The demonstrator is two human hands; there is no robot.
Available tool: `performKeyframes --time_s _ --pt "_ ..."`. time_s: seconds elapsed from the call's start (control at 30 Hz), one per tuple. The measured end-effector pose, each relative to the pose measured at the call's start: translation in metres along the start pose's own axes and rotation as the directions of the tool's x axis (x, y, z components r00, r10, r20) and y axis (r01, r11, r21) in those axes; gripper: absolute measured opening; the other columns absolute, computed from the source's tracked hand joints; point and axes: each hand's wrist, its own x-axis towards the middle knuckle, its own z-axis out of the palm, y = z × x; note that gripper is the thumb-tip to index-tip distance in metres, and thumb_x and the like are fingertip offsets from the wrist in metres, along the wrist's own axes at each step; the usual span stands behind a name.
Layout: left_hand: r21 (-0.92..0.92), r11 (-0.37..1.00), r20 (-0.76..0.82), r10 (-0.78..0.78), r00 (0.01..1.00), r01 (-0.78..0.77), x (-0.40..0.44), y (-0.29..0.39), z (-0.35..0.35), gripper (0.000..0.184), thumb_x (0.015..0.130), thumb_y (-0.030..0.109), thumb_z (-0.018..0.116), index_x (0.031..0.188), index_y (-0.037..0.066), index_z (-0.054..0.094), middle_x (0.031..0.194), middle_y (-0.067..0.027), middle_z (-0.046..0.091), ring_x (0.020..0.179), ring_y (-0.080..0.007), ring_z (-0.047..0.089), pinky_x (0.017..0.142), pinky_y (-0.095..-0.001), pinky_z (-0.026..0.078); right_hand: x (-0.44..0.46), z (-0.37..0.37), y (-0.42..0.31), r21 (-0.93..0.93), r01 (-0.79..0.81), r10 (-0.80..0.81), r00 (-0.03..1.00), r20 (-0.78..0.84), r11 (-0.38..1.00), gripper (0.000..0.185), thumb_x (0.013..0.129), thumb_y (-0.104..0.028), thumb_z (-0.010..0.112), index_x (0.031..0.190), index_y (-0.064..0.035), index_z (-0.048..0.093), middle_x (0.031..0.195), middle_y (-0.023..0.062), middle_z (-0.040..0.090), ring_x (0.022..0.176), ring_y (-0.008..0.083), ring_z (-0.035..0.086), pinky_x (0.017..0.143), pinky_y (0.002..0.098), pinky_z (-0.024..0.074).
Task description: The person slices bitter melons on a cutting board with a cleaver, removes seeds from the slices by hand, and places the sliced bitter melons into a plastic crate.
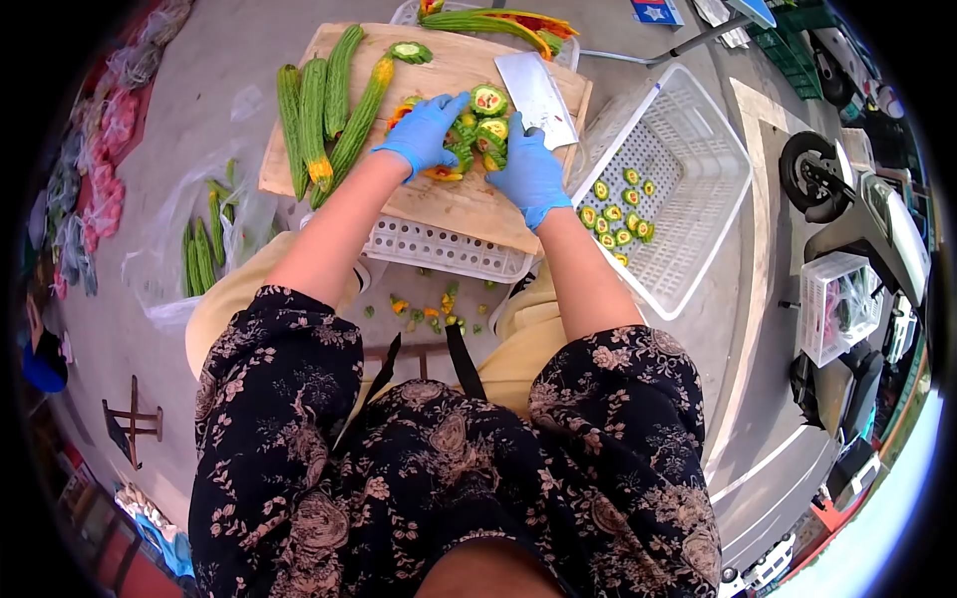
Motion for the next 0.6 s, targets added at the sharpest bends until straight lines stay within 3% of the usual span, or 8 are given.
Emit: performKeyframes --time_s 0.13,0.33,0.4,0.43,0.53,0.6 --pt "-0.083 0.995 0.237 0.066 0.969 -0.048 0.031 -0.005 -0.011 0.111 0.056 0.014 0.083 0.145 0.018 0.016 0.134 -0.0194 0.039 0.121 -0.0370 0.042 0.100 -0.0413 0.039 0.010 0.010 0.002 0.043 0.032 -0.027 0.994 -0.105 0.999 0.102 0.063 -0.021 0.078 0.141 0.0010 0.017 0.124 0.0281 0.039 0.092 0.0377 0.061 0.077 0.0387 0.0528" --pt "0.135 0.991 0.446 -0.041 0.894 -0.022 0.068 0.013 -0.021 0.120 0.052 0.019 0.084 0.146 0.016 0.008 0.132 -0.0226 0.038 0.119 -0.0385 0.043 0.100 -0.0412 0.040 0.026 0.008 -0.007 0.145 0.000 0.015 0.994 -0.107 0.989 0.089 0.065 -0.012 0.072 0.138 0.0009 0.023 0.122 0.0275 0.040 0.092 0.0401 0.060 0.078 0.0392 0.0521" --pt "0.037 0.998 0.475 -0.062 0.878 0.051 0.071 0.015 -0.024 0.115 0.053 0.017 0.082 0.145 0.016 0.012 0.131 -0.0223 0.039 0.119 -0.0368 0.044 0.099 -0.0405 0.040 0.034 0.015 -0.002 0.200 0.012 0.015 0.991 -0.134 0.980 0.084 0.066 -0.010 0.070 0.137 0.0003 0.026 0.121 0.0275 0.041 0.092 0.0411 0.060 0.078 0.0391 0.0520" --pt "-0.007 0.996 0.487 -0.073 0.871 0.088 0.072 0.015 -0.025 0.113 0.054 0.016 0.080 0.145 0.016 0.014 0.131 -0.0222 0.039 0.119 -0.0359 0.044 0.099 -0.0402 0.040 0.039 0.021 0.002 0.295 0.048 0.008 0.982 -0.187 0.954 0.072 0.066 -0.008 0.066 0.130 0.0005 0.037 0.118 0.0275 0.042 0.093 0.0426 0.058 0.082 0.0390 0.0505" --pt "-0.313 0.945 0.423 0.049 0.905 0.095 0.065 -0.011 -0.019 0.102 0.057 0.014 0.076 0.142 0.016 0.021 0.129 -0.0206 0.040 0.116 -0.0313 0.046 0.098 -0.0386 0.041 0.050 0.027 0.013 0.447 0.166 -0.069 0.972 -0.224 0.879 0.066 0.065 -0.009 0.066 0.127 0.0002 0.045 0.117 0.0261 0.047 0.100 0.0402 0.056 0.088 0.0374 0.0471" --pt "-0.391 0.912 0.419 0.054 0.906 0.126 0.062 -0.025 -0.013 0.091 0.061 0.014 0.074 0.140 0.016 0.028 0.126 -0.0170 0.042 0.112 -0.0276 0.047 0.097 -0.0368 0.041 0.054 0.030 0.012 0.522 0.174 -0.065 0.973 -0.221 0.835 0.060 0.065 -0.010 0.065 0.122 0.0002 0.050 0.116 0.0250 0.048 0.101 0.0378 0.055 0.090 0.0357 0.0459"
